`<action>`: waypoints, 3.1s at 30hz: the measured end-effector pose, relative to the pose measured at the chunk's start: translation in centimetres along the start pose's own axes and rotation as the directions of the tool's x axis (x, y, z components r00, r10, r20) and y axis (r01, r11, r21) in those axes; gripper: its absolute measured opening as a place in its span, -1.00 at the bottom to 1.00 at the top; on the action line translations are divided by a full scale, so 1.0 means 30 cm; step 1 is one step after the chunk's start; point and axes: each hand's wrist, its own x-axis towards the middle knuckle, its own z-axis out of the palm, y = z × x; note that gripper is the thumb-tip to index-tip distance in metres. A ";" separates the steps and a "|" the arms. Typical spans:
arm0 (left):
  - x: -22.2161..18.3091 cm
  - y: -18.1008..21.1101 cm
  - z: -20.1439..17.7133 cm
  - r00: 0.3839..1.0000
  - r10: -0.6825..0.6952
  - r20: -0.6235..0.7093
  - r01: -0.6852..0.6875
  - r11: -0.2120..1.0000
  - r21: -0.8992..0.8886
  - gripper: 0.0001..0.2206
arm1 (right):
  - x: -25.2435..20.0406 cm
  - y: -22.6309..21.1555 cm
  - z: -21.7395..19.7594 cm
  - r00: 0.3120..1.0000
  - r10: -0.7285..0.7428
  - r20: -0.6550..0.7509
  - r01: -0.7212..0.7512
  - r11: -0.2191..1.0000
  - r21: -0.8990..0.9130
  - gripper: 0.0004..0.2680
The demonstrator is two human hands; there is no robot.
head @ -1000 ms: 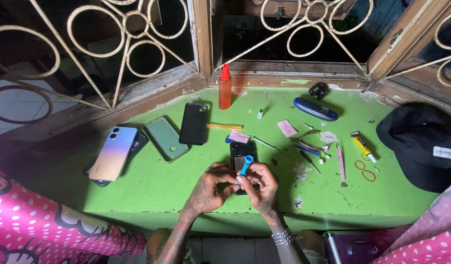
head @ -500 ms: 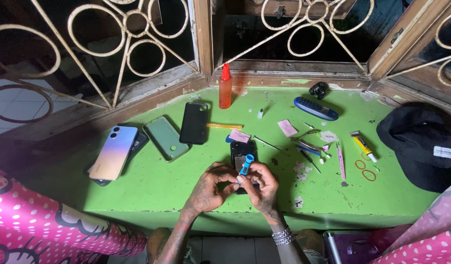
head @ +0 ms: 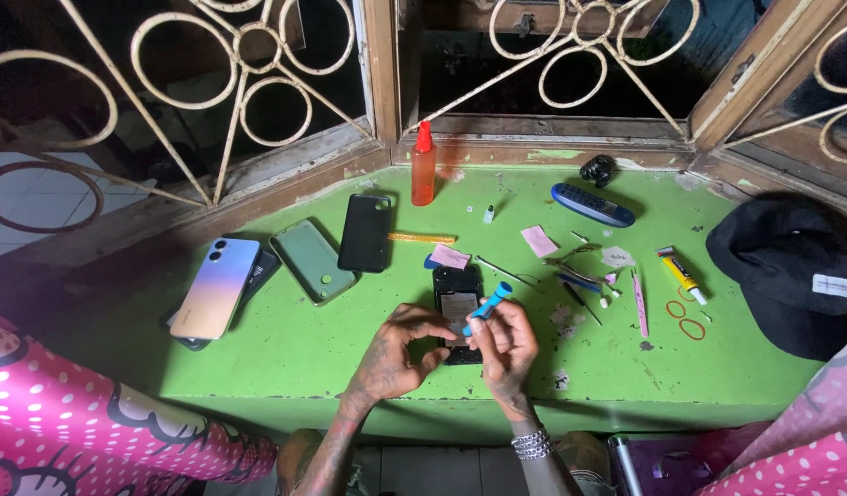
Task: Repairing a smartphone by cleaning the frame with a brush and pick, and removing internal screws.
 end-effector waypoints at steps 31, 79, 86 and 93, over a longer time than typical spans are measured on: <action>-0.016 -0.053 0.042 0.994 -0.024 0.105 -0.010 0.949 0.315 -0.71 | 0.055 -0.148 -0.307 0.909 0.397 0.130 -0.064 0.439 -0.896 -0.72; -0.003 -0.024 0.034 0.997 -0.074 0.012 0.070 0.977 0.203 -0.70 | -0.048 -0.137 -0.096 0.976 0.155 0.151 0.102 0.283 -0.953 -0.44; -0.009 -0.065 0.038 0.978 -0.189 -0.092 0.201 0.970 0.140 -0.63 | -0.058 -0.123 0.014 0.919 0.393 0.034 -0.007 0.103 -0.995 -0.23; -0.013 -0.074 0.038 0.970 -0.202 -0.135 0.220 0.967 0.129 -0.62 | -0.064 -0.109 0.051 0.910 0.415 -0.006 -0.026 0.042 -0.999 -0.29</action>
